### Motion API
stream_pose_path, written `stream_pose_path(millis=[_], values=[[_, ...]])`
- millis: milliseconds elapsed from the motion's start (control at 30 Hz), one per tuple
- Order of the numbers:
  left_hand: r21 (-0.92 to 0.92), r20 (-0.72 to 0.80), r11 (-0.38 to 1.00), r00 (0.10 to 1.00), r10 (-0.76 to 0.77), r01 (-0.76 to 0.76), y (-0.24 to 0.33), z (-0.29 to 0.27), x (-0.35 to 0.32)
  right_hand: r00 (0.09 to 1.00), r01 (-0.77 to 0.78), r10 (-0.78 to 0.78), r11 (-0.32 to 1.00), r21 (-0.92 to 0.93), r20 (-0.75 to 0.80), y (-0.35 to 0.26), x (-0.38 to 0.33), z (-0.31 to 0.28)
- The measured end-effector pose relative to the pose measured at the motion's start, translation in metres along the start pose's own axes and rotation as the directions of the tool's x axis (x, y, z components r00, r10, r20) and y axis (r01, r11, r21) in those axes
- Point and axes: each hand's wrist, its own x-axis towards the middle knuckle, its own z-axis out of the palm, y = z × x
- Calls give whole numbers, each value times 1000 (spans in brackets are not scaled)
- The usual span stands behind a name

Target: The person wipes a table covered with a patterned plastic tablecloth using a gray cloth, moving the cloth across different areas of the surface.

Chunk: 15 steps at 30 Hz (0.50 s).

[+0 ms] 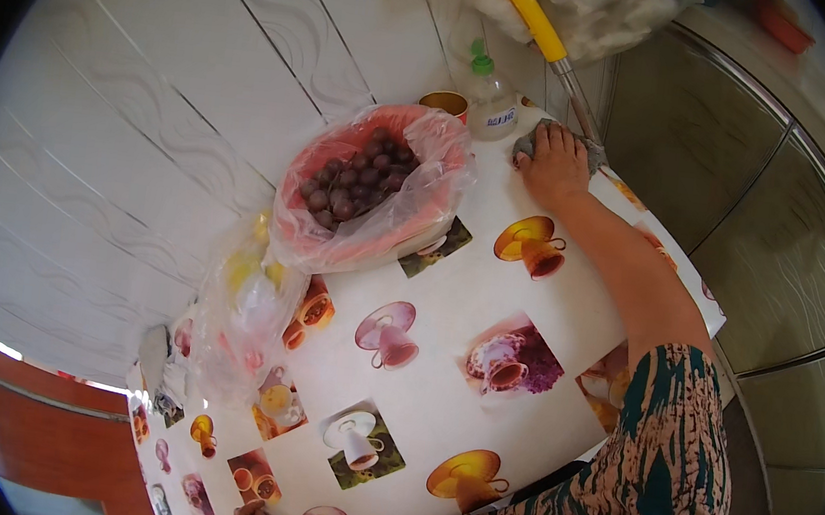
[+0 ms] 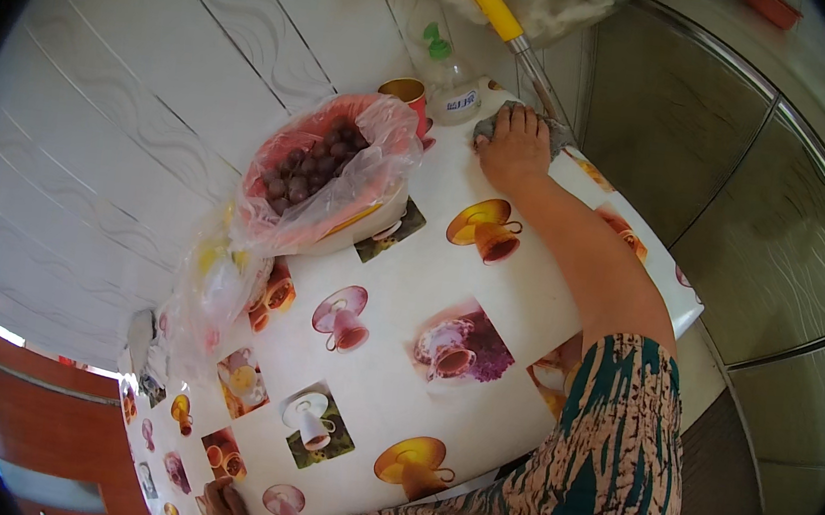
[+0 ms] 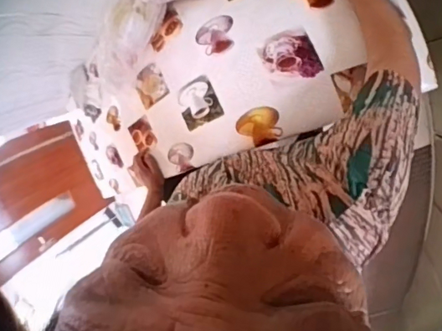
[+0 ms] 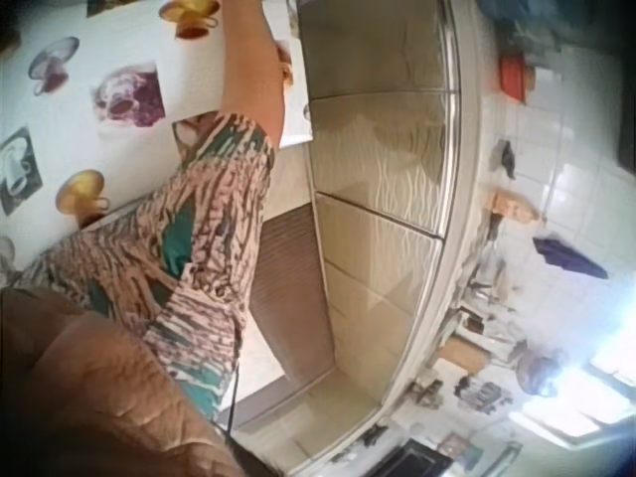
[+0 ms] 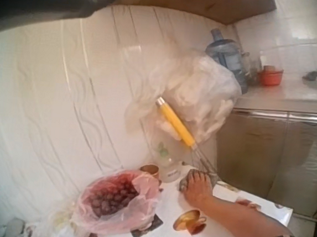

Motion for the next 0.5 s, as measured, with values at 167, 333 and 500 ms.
stream_pose_path(millis=[167,333,500], values=[[-45,35,998,998,-50,52,2,-2,-1,970,193,-200,979,66,137,-58,-34,-7],[-6,-10,1000,1000,-4,4,-18,9,1,863,497,-501,865,67,69,-62,-46,-2],[-65,-87,995,994,65,-71,-23,14,-4,930,365,-367,927,91,12,4,-61,-14]])
